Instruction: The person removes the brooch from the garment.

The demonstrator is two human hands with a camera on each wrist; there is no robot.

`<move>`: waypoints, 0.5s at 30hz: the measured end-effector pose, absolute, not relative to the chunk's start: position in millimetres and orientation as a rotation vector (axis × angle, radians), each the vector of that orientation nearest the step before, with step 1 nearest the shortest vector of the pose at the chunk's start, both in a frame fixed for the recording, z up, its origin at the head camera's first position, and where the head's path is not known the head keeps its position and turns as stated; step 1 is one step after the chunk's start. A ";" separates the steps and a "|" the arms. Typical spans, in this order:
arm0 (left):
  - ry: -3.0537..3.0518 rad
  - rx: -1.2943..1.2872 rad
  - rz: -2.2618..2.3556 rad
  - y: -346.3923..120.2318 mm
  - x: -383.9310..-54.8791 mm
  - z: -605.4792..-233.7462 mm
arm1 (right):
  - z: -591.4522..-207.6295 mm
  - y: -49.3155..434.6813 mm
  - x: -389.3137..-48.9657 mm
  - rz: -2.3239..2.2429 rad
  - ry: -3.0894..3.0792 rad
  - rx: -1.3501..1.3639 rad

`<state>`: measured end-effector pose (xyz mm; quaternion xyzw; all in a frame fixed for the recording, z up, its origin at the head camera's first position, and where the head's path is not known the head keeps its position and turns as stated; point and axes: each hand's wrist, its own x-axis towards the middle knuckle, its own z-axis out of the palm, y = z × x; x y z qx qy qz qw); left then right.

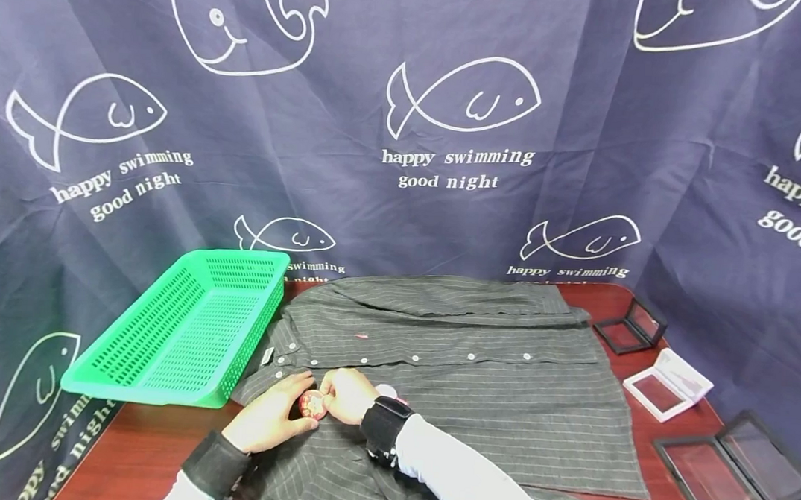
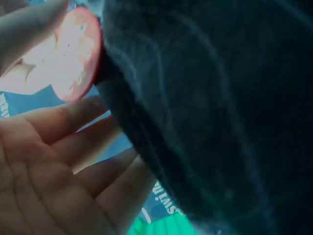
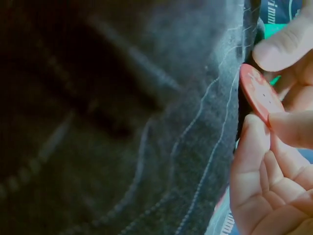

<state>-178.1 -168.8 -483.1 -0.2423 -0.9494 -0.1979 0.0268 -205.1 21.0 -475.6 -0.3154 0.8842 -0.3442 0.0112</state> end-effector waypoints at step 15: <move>-3.086 -0.757 -0.563 -168.5 -177.7 -487.2 | -476.8 18.1 -202.5 -1.077 2.701 -0.850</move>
